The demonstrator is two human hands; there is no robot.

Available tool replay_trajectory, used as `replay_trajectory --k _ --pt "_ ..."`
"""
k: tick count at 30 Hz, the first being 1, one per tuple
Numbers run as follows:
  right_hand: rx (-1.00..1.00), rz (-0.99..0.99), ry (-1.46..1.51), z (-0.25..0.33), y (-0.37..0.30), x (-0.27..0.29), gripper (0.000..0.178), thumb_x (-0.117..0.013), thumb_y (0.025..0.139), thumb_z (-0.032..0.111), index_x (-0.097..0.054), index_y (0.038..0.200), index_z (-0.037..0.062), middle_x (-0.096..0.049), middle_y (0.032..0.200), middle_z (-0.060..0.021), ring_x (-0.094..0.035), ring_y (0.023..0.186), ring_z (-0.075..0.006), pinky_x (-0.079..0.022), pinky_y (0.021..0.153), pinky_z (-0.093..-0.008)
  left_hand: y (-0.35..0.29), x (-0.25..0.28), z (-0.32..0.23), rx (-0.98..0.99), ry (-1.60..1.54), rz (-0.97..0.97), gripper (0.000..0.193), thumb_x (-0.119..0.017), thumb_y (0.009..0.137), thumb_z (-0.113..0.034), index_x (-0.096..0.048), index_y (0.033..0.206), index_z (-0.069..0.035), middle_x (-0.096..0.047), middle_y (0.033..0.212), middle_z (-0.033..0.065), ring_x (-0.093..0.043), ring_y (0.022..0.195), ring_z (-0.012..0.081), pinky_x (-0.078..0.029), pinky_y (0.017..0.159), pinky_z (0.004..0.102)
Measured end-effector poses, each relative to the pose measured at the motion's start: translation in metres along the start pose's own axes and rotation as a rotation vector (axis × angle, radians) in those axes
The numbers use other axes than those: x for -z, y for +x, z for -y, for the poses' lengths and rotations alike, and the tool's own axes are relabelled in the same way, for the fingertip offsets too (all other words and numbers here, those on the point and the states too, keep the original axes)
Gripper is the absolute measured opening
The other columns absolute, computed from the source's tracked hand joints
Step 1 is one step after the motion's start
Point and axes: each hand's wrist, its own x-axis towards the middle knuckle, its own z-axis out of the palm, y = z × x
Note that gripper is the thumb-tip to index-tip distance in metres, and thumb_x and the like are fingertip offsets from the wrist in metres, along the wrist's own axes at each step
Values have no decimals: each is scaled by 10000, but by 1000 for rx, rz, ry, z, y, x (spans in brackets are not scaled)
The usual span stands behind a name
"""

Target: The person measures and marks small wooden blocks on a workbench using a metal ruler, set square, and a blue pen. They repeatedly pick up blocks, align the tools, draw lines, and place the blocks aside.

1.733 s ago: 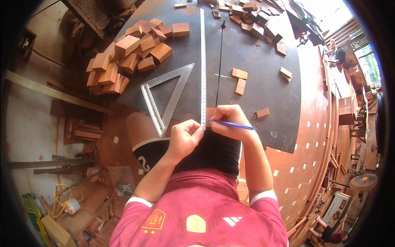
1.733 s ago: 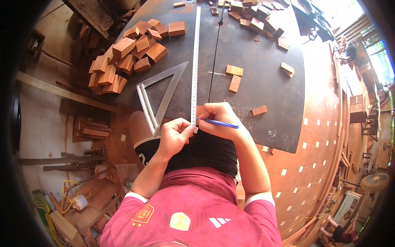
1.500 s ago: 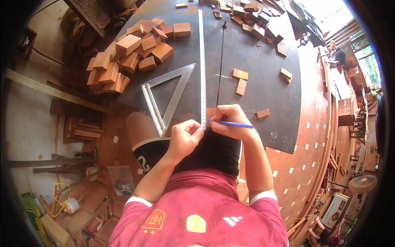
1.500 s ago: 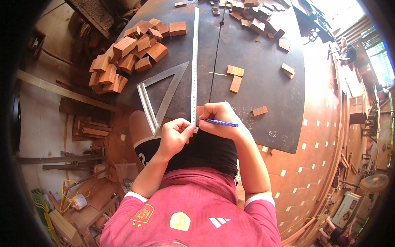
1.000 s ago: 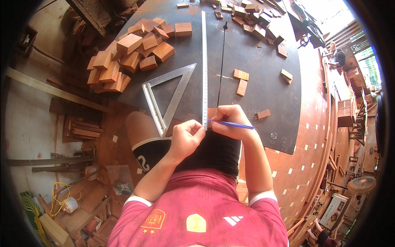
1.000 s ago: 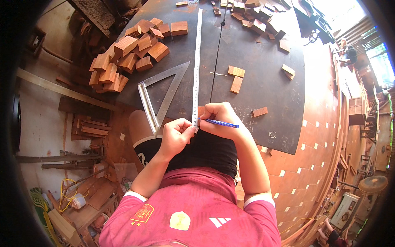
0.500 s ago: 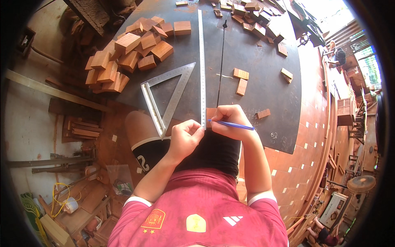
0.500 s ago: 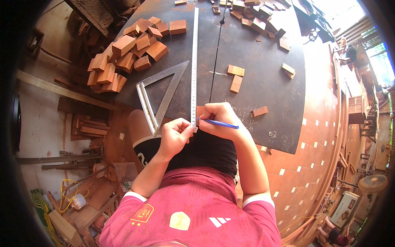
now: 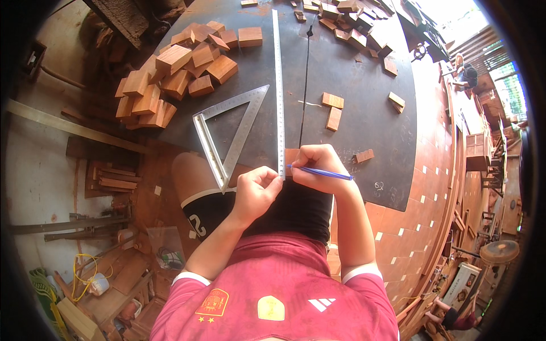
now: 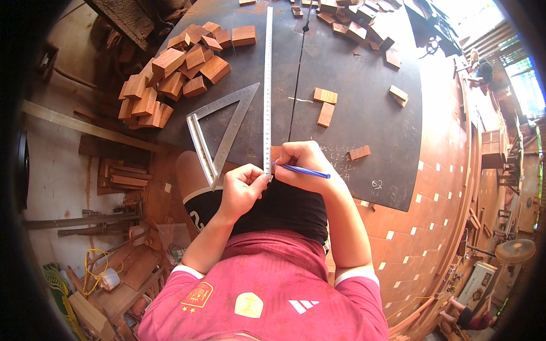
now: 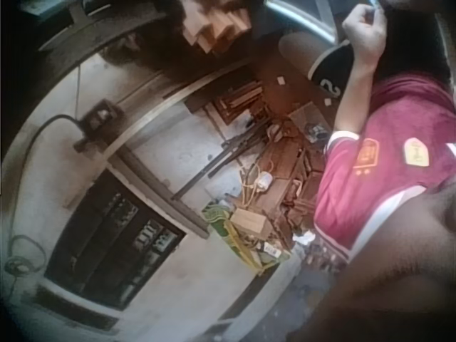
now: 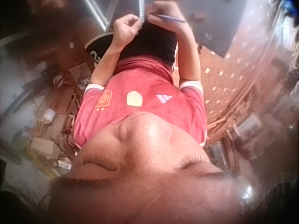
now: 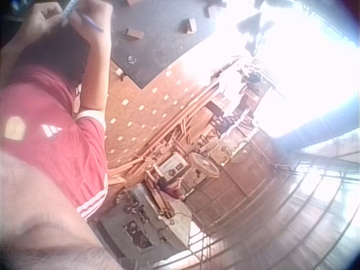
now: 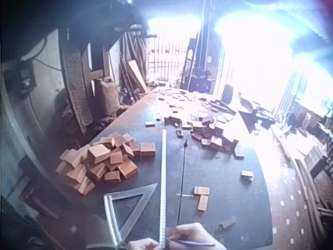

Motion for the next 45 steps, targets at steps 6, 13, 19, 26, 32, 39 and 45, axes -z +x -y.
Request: replay_trajectory --k 6,13,19,26,32,39,45 --pt "-16 -7 21 -6 0 -2 203 -766 773 70 -603 694 -20 -647 648 -59 -568 653 -46 -473 549 -272 0 -1 1 -26 18 -11 123 -707 968 -87 -711 877 -4 -667 702 -3 -560 563 35 -449 505 211" --pt "-1 -23 -22 -3 0 -2 198 -764 763 63 -602 687 -22 -646 647 -62 -570 654 -46 -477 552 -272 -1 -2 2 -55 39 -24 132 -713 967 -98 -710 873 -5 -670 703 -2 -569 570 37 -457 507 215" --pt "-2 -13 -21 3 0 -2 185 -759 765 56 -611 692 -26 -663 663 -60 -578 669 -41 -487 560 -266 -1 -2 1 -67 60 -36 134 -719 961 -101 -712 872 -2 -675 701 4 -582 572 42 -466 508 219" --pt "-6 -2 -16 1 0 -1 165 -753 768 46 -620 701 -25 -680 686 -63 -583 683 -39 -490 566 -262 1 -1 1 -85 79 -40 133 -721 958 -101 -714 869 -2 -673 690 3 -582 563 44 -465 505 222" --pt "-2 1 3 3 -1 -2 126 -753 780 24 -645 734 -21 -657 693 -28 -582 685 -39 -482 573 -251 0 -1 -1 -78 73 -35 132 -717 959 -96 -713 869 0 -671 688 4 -580 564 43 -461 505 221" --pt "-43 24 -2 3 -1 -1 104 -753 790 21 -664 766 -27 -670 715 -28 -601 697 -51 -498 592 -250 0 0 -2 -79 67 -23 129 -712 960 -89 -709 870 3 -672 692 7 -582 568 44 -462 507 219" --pt "-42 20 -71 2 0 0 101 -754 786 22 -669 766 -28 -683 732 -49 -617 714 -60 -517 611 -258 0 0 0 -84 62 -25 130 -710 958 -89 -707 866 4 -672 691 8 -583 568 43 -462 507 220"
